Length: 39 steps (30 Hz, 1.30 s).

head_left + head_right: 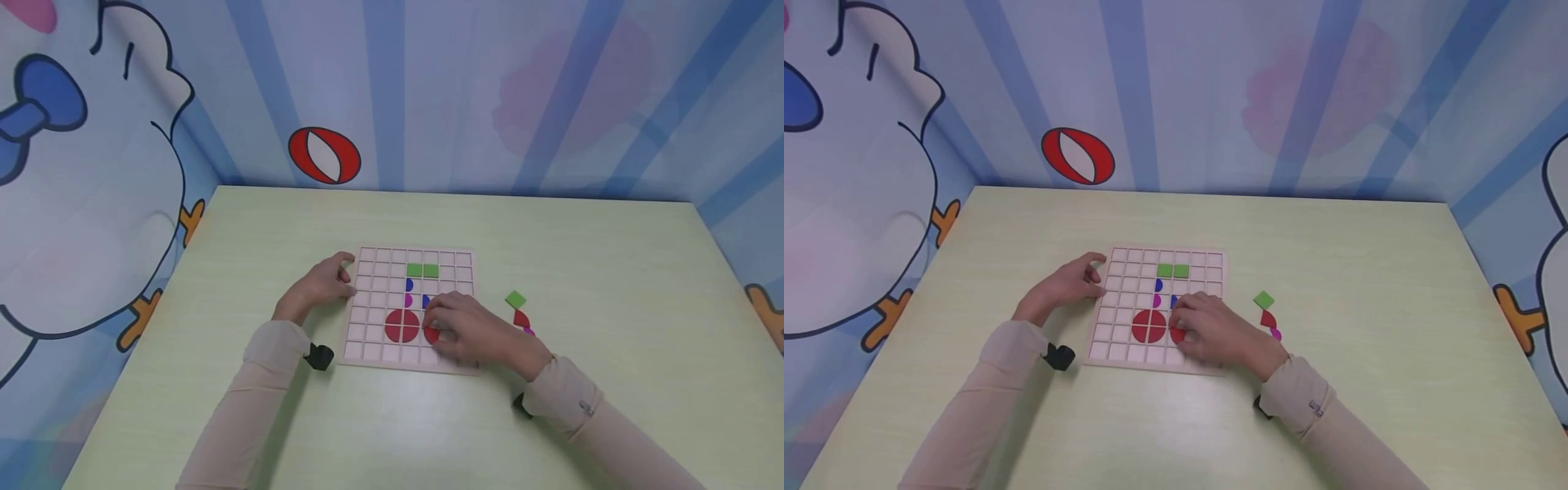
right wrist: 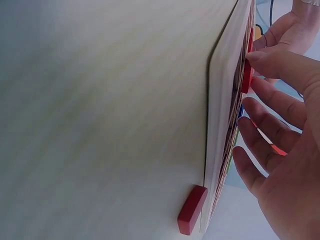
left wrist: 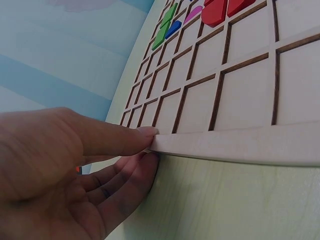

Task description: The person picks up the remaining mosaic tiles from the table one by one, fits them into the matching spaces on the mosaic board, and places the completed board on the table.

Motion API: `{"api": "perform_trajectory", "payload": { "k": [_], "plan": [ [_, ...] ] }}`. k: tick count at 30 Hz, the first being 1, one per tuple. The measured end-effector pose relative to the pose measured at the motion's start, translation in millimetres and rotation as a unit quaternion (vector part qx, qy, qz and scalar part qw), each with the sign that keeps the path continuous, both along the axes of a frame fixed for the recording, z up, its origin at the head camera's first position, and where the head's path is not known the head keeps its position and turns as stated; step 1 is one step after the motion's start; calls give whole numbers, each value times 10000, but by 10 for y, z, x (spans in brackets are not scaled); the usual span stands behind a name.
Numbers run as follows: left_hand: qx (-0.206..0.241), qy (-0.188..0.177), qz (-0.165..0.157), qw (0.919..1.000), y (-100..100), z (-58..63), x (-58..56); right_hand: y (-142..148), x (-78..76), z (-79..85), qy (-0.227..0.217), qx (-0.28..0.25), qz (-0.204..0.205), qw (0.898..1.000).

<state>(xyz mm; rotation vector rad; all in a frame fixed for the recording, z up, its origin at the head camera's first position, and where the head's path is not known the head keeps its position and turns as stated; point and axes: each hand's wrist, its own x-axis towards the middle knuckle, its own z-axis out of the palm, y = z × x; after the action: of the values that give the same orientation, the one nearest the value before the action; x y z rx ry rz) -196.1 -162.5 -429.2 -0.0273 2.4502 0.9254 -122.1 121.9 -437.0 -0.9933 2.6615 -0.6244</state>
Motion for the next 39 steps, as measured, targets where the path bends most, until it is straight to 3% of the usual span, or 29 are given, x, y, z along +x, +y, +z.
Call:
{"api": "perform_trajectory", "payload": {
  "k": [16, 26, 33, 39],
  "plan": [
    [7, 0, 4, 10000, 1, 1, -7, 7, -15, -17, 81, 11, 155, 9998],
    [36, 3, -23, 10000, -4, -8, 4, 13, -10, 3, 47, 86, 10, 10000],
    [3, 4, -34, 10000, -2, -2, 7, 40, -6, 117, -249, -151, -241, 9993],
    [31, 18, -27, 10000, -4, 8, 6, 106, 13, 173, -984, -831, -726, 9890]
  ]
}}
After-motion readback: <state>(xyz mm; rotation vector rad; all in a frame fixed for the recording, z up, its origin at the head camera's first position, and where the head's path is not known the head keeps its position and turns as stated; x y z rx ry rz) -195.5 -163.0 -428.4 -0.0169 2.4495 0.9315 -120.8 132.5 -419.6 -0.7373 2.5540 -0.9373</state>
